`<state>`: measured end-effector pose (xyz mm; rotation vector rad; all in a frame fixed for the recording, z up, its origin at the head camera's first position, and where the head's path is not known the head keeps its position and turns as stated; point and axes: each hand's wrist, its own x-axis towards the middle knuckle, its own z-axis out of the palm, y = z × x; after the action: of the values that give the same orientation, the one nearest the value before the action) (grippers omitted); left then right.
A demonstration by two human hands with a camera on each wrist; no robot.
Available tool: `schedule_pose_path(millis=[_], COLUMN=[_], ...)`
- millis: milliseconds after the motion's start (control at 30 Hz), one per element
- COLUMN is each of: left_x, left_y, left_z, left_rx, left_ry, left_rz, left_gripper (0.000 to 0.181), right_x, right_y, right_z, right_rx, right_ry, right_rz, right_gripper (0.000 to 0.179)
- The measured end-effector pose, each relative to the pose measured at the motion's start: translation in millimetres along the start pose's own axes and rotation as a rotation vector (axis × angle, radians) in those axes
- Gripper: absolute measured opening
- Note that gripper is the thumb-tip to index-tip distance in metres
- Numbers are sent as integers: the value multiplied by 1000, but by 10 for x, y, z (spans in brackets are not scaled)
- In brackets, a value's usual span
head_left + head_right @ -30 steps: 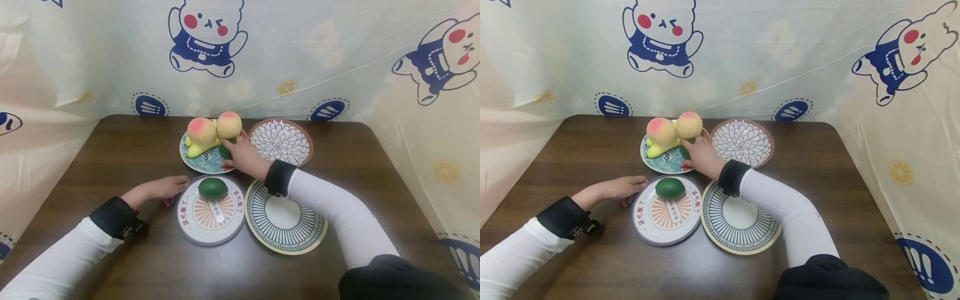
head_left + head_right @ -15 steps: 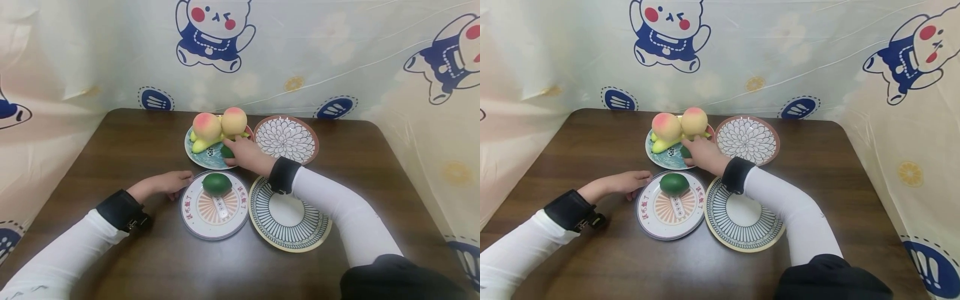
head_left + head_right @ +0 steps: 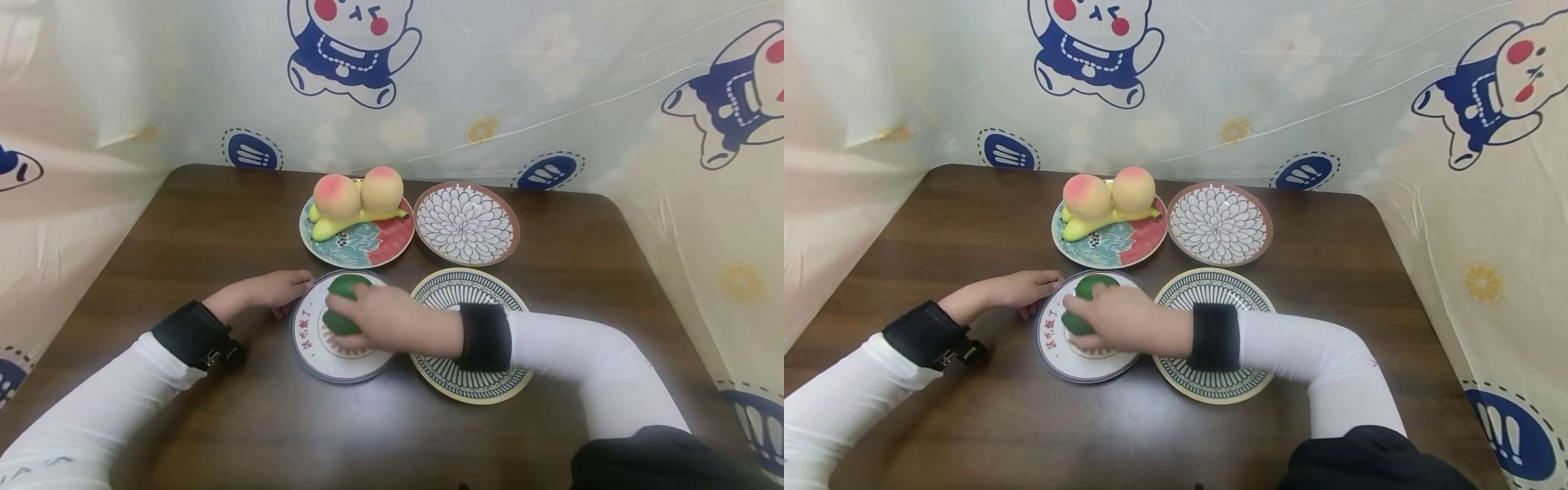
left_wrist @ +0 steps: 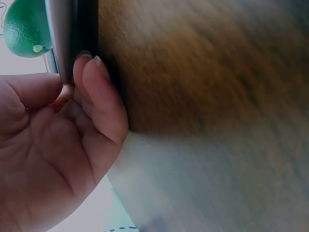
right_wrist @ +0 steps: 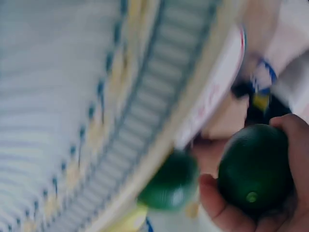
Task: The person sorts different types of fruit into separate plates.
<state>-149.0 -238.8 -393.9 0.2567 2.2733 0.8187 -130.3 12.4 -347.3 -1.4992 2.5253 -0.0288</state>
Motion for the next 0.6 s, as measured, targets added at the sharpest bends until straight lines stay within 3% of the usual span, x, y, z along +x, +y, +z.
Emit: schedule_pose_path(millis=[167,400,600], left_x=[-2,-11,-18], left_y=[4,7,-11], left_z=[-28,-16,-5], left_rx=[7,0,-5], left_ry=[6,-3,4], left_rz=[18,23,25], left_gripper=[28,28,27], right_x=[-10,18,-14], right_y=[-158,-238,-243], right_z=[174,315,362], right_rx=[-117,-117,-126], right_ry=[-68,-110,-70], right_rz=[-16,-9,-31], right_gripper=[49,58,68])
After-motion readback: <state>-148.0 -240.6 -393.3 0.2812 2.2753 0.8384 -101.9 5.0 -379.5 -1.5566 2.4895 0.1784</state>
